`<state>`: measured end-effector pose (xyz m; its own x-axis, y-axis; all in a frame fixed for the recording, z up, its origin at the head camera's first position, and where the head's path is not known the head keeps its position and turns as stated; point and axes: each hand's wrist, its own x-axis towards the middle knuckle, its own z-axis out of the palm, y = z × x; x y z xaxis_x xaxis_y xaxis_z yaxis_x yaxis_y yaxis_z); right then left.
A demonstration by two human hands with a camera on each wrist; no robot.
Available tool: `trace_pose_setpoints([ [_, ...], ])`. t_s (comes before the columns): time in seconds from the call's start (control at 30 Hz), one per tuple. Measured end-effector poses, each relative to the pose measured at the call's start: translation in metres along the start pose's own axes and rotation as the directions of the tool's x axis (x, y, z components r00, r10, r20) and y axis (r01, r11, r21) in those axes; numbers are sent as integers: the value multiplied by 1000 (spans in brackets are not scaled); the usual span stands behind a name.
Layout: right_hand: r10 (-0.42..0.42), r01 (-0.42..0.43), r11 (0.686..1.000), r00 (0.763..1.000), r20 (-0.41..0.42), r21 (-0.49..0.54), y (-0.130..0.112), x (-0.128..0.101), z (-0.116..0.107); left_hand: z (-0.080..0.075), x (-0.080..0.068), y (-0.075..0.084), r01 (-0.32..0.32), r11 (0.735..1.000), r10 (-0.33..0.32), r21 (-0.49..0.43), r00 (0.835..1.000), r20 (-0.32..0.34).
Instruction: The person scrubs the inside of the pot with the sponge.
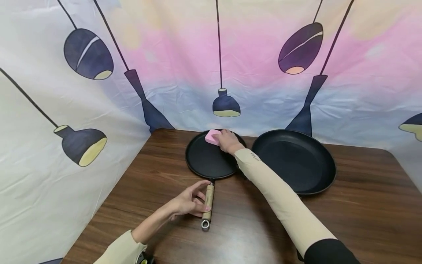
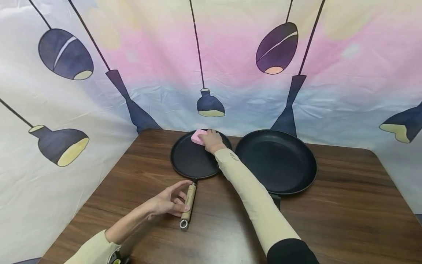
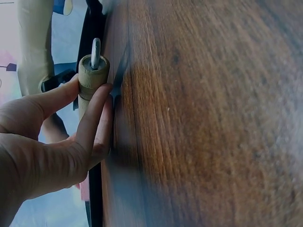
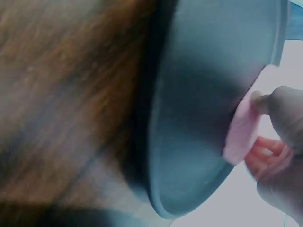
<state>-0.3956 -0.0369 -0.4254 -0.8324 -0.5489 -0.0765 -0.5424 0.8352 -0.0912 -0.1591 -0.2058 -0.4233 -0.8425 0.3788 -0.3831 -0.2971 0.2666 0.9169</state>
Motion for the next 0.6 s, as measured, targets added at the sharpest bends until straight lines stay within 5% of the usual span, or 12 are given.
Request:
trace_pose_setpoints([
  [0.2,168,-168,986,985,35,-8,6,-17,-11,-1,-1,-2,-2,1000,2,13,1000,-4],
  [0.33,204,-205,979,977,67,-4,7,-30,-16,-3,-1,-3,1,1000,-1,26,1000,-2],
  [0.5,184,-185,983,978,101,1,8,-48,-19,-2,-1,-1,-6,1000,5,27,1000,12],
  [0.6,97,-97,995,990,105,-1,11,-64,-20,-1,-1,-2,-18,999,18,28,1000,12],
])
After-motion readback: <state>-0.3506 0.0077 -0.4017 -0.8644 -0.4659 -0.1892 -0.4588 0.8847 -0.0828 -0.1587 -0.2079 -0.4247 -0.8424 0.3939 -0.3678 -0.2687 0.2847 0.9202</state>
